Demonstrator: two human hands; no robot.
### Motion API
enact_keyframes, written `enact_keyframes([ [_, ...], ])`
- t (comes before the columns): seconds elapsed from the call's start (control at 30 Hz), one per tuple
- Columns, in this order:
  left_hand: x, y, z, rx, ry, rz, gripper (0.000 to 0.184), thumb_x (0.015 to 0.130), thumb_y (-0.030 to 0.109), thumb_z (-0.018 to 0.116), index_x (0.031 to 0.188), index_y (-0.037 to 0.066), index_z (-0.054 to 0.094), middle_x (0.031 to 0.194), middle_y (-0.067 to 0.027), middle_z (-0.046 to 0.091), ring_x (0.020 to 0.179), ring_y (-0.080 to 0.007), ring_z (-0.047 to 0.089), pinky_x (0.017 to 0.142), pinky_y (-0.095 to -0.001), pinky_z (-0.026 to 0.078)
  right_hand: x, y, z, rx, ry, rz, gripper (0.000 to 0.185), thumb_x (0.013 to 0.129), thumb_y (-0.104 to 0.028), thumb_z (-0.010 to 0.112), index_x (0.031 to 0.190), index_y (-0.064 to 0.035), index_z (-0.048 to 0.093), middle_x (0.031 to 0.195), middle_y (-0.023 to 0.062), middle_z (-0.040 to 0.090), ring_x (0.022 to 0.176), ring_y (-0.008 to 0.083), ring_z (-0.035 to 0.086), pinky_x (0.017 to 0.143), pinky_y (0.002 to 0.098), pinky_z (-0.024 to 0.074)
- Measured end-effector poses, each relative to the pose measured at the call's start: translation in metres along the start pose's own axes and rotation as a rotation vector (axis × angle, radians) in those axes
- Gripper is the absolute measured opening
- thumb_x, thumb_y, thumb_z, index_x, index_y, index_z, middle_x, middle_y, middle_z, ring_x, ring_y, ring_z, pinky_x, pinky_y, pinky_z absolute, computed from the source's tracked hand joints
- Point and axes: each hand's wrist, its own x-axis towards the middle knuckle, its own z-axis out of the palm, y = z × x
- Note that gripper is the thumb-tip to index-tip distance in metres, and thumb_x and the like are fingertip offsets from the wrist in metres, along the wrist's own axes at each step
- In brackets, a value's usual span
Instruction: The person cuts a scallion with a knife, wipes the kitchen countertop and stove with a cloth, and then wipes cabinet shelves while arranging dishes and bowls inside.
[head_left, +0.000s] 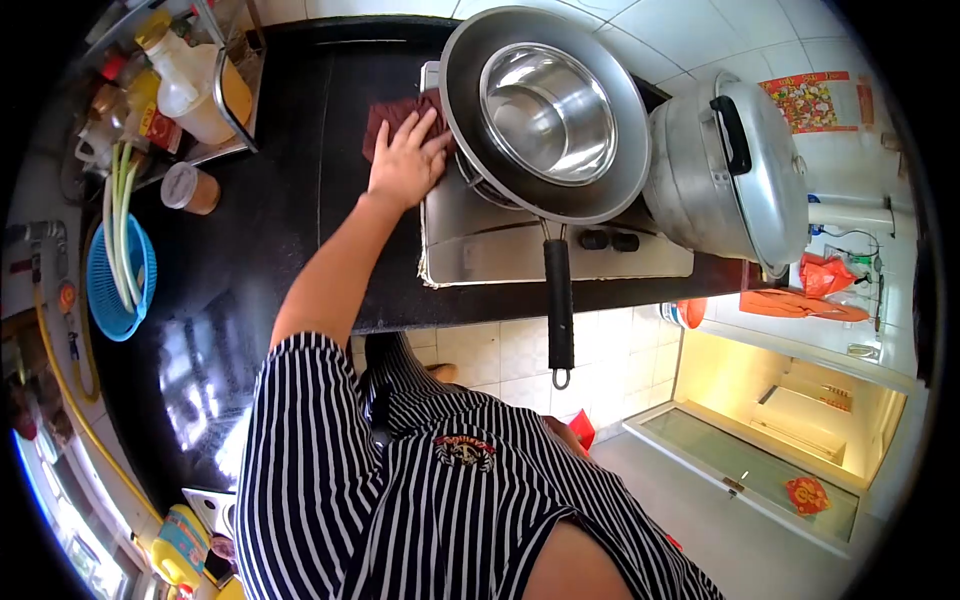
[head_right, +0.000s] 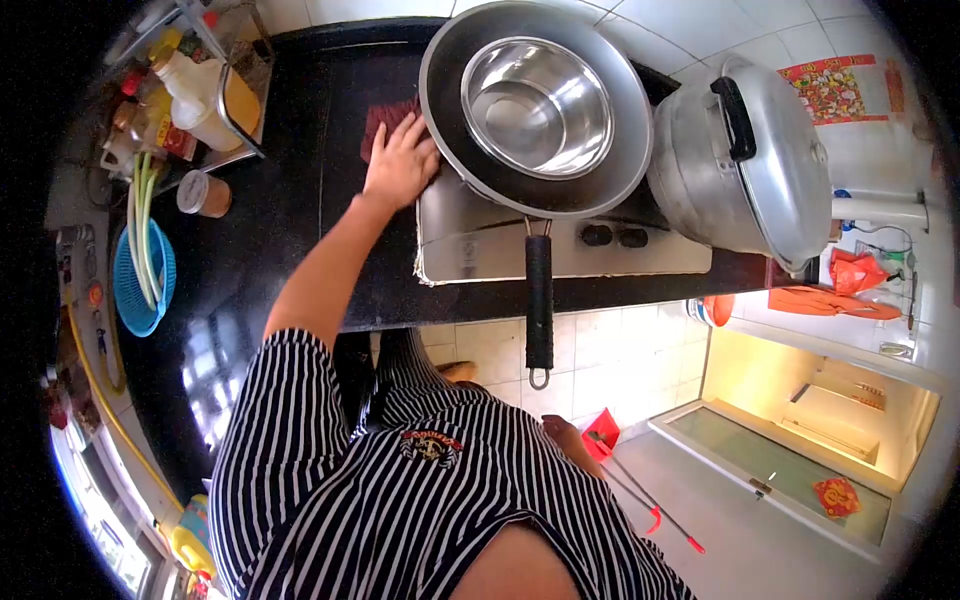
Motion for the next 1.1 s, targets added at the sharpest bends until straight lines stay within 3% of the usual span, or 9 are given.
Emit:
enact_keyframes([
  [0.2, -0.114, 0.053, -0.028, -0.144, 0.064, -0.065, 0.042, 0.092, 0.028, 0.054, 0.135, 0.025, 0.056, 0.153, -0.0043, 0.037, 0.141, -0.0222, 0.034, 0.113, -0.0547, 0.026, -0.005, 0.017, -0.011, 0.035, -0.027, 0.027, 0.032, 0.097, -0.024, 0.058, 0.123, -0.0060, 0.062, 0.107, 0.0159, 0.071, 0.099, 0.0225, 0.066, 0.086, 0.0319, 0.0510],
  [0.27, -0.132, 0.061, -0.028, -0.194, 0.055, -0.139, 0.041, 0.094, 0.028, 0.052, 0.135, 0.023, 0.056, 0.152, -0.0040, 0.039, 0.141, -0.0215, 0.035, 0.116, -0.0542, 0.020, -0.004, 0.028, -0.004, 0.074, 0.028, 0.089, 0.032, 0.097, -0.021, 0.056, 0.125, -0.0065, 0.060, 0.107, 0.0152, 0.071, 0.099, 0.0231, 0.067, 0.085, 0.0321, 0.0513],
  [0.43, -0.082, 0.054, -0.018, -0.166, 0.112, -0.241, 0.043, 0.094, 0.028, 0.051, 0.137, 0.027, 0.052, 0.150, -0.0064, 0.041, 0.141, -0.0228, 0.034, 0.115, -0.0553, 0.021, -0.009, -0.003, -0.008, 0.069, 0.034, 0.056, 0.032, 0.097, -0.021, 0.056, 0.125, -0.0064, 0.060, 0.107, 0.0158, 0.070, 0.100, 0.0238, 0.067, 0.085, 0.0327, 0.0513],
  [0.63, 0.028, 0.012, 0.010, -0.077, 0.089, -0.253, 0.044, 0.094, 0.035, 0.049, 0.135, 0.020, 0.055, 0.156, -0.0060, 0.033, 0.144, -0.0238, 0.029, 0.113, -0.0581, 0.022, -0.008, -0.050, -0.015, 0.078, 0.054, 0.013, 0.031, 0.097, -0.021, 0.056, 0.125, -0.0063, 0.060, 0.107, 0.0165, 0.070, 0.100, 0.0245, 0.067, 0.085, 0.0334, 0.0514],
  [0.73, 0.026, 0.011, 0.015, -0.042, 0.139, -0.208, 0.042, 0.093, 0.034, 0.051, 0.132, 0.018, 0.056, 0.156, -0.0058, 0.033, 0.144, -0.0228, 0.030, 0.113, -0.0573, 0.024, -0.004, -0.066, -0.018, 0.081, 0.060, -0.002, 0.031, 0.097, -0.020, 0.055, 0.125, -0.0063, 0.060, 0.107, 0.0168, 0.070, 0.100, 0.0249, 0.067, 0.085, 0.0338, 0.0514],
  [0.77, 0.011, 0.014, 0.013, -0.071, 0.147, -0.180, 0.041, 0.095, 0.031, 0.049, 0.136, 0.025, 0.054, 0.152, -0.0071, 0.039, 0.141, -0.0236, 0.035, 0.115, -0.0556, 0.021, -0.001, -0.072, -0.020, 0.086, 0.061, -0.005, 0.031, 0.097, -0.020, 0.055, 0.125, -0.0063, 0.060, 0.107, 0.0169, 0.070, 0.100, 0.0251, 0.067, 0.085, 0.0339, 0.0514],
  [0.83, -0.032, 0.022, -0.007, -0.177, 0.207, -0.122, 0.041, 0.089, 0.028, 0.057, 0.130, 0.023, 0.060, 0.146, -0.0086, 0.045, 0.137, -0.0241, 0.039, 0.112, -0.0566, 0.025, 0.003, -0.083, -0.023, 0.095, 0.064, -0.007, 0.031, 0.097, -0.020, 0.055, 0.125, -0.0063, 0.059, 0.107, 0.0172, 0.070, 0.100, 0.0253, 0.067, 0.085, 0.0341, 0.0514],
  [0.93, -0.078, 0.030, -0.025, -0.162, 0.098, -0.120, 0.045, 0.092, 0.032, 0.054, 0.136, 0.025, 0.055, 0.148, -0.0114, 0.043, 0.139, -0.0269, 0.037, 0.113, -0.0577, 0.021, 0.011, -0.093, -0.028, 0.107, 0.064, -0.005, 0.031, 0.097, -0.020, 0.055, 0.125, -0.0062, 0.059, 0.108, 0.0175, 0.070, 0.100, 0.0257, 0.067, 0.085, 0.0345, 0.0514],
  [1.1, -0.011, 0.016, -0.012, -0.072, 0.126, -0.261, 0.047, 0.094, 0.034, 0.049, 0.141, 0.024, 0.050, 0.147, -0.0095, 0.046, 0.138, -0.0263, 0.038, 0.114, -0.0568, 0.021, 0.020, -0.110, -0.033, 0.122, 0.064, 0.004, 0.031, 0.097, -0.020, 0.055, 0.125, -0.0062, 0.059, 0.108, 0.0181, 0.070, 0.101, 0.0263, 0.067, 0.085, 0.0351, 0.0515],
])
